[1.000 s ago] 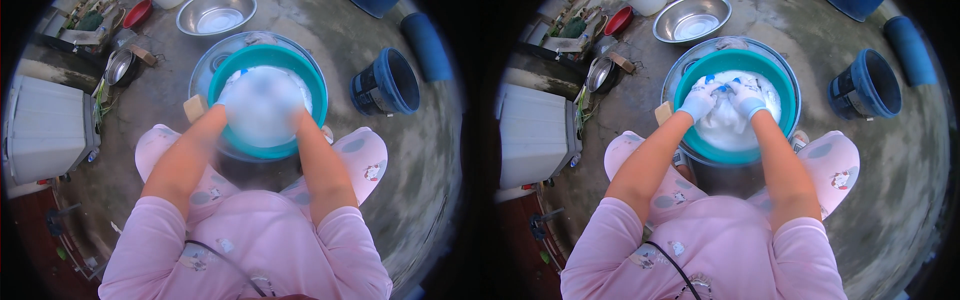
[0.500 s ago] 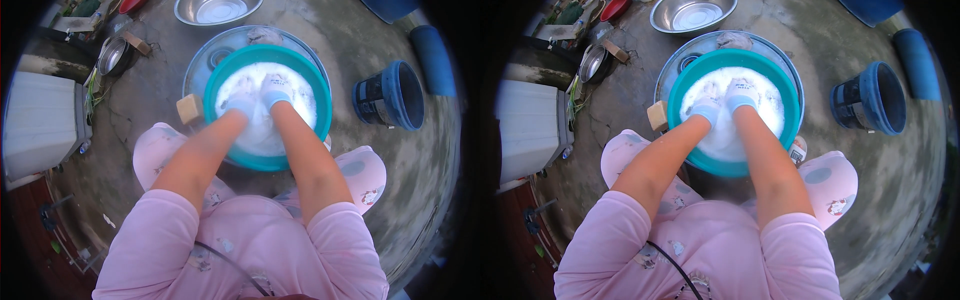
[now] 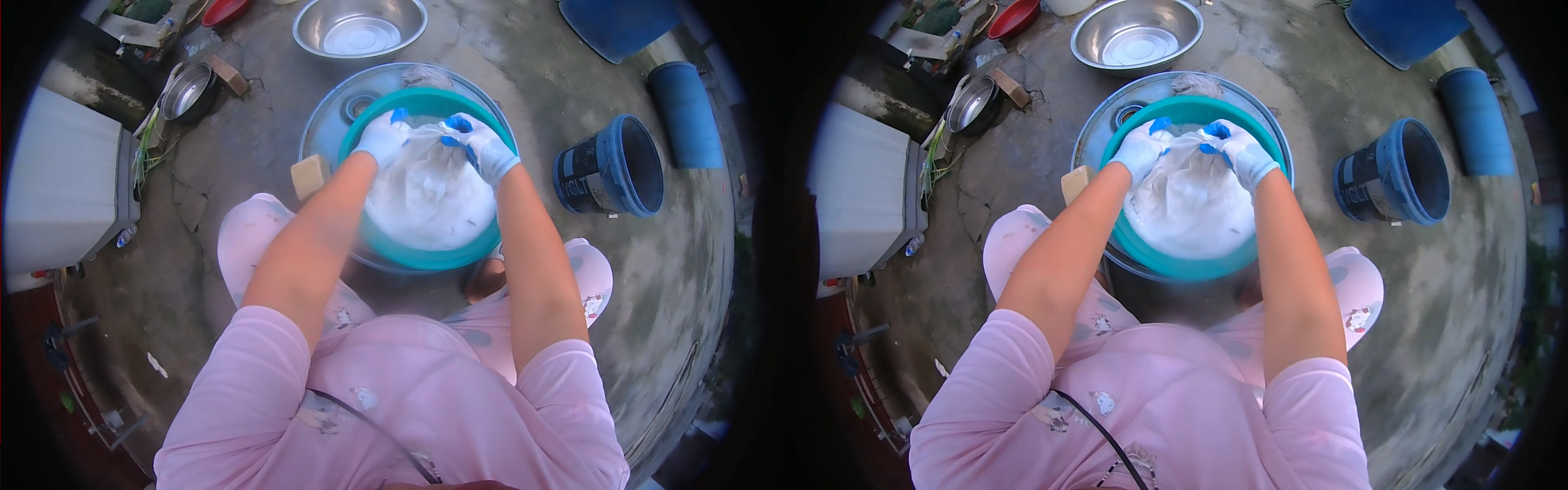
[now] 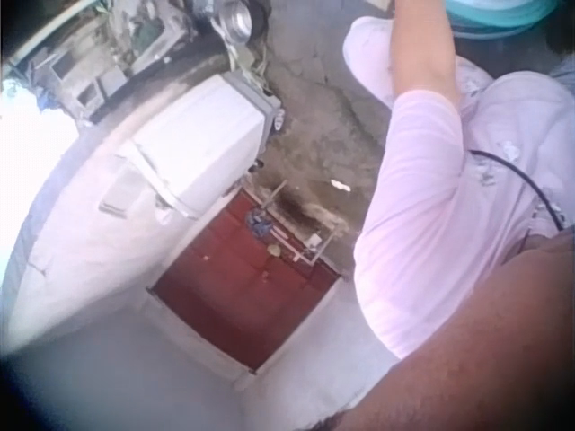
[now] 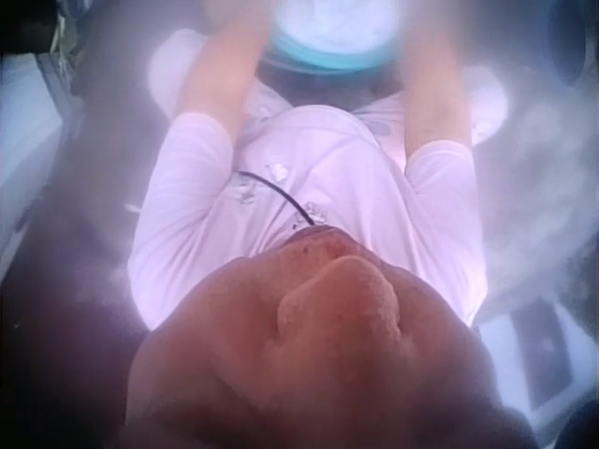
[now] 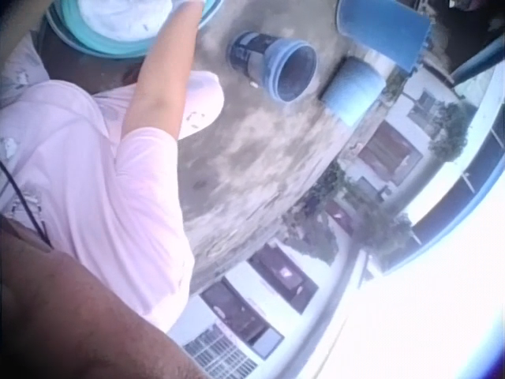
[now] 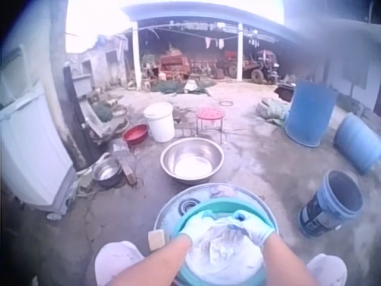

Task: The person hand-washes a piece of clothing by repeatedly rubbing, scrubbing, and rinsing it in a basin of soapy water.

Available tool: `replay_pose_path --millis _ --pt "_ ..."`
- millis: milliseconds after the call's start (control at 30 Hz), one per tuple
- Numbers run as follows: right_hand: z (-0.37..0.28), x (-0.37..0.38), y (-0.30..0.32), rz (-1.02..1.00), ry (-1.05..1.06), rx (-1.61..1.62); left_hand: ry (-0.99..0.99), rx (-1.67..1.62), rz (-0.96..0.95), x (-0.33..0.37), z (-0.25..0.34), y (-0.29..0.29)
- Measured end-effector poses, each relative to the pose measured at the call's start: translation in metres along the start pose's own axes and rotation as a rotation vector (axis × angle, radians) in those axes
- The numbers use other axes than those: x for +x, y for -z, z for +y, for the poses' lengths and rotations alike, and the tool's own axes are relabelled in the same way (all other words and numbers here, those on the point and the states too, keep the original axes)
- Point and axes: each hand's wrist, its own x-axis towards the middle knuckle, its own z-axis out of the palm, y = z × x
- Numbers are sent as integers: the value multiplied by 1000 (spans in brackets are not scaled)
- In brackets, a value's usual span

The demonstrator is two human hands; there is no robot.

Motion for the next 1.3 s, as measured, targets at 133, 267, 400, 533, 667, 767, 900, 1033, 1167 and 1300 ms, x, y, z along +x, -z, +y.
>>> replay_pose_path --millis 133,267,400,533,667,767,900,1033,1167,1300 --pt "-43 -46 7 72 143 150 60 -455 -242 -20 57 35" --pt "-69 -71 -3 123 237 245 101 -635 -303 -34 83 57" --pt "-80 -120 -82 328 457 -362 374 -1008 -397 -72 103 45" --pt "-53 -113 -121 397 594 -668 290 -978 -765 -55 60 26" --pt "-45 -67 -83 624 241 -658 -191 -264 -284 -54 43 -27" --pt "-42 -93 -132 433 576 -772 22 -817 -282 -48 18 -23" --pt "-51 -88 -120 480 377 -799 -328 -399 -328 -32 2 -24" --pt "-20 -55 -83 602 138 -765 351 -1267 -464 -41 34 -30" --pt "-38 -84 -121 441 401 -784 325 -1322 -666 -45 26 7" --pt "-8 -49 -63 593 195 -802 379 -1400 -553 -52 46 -40"
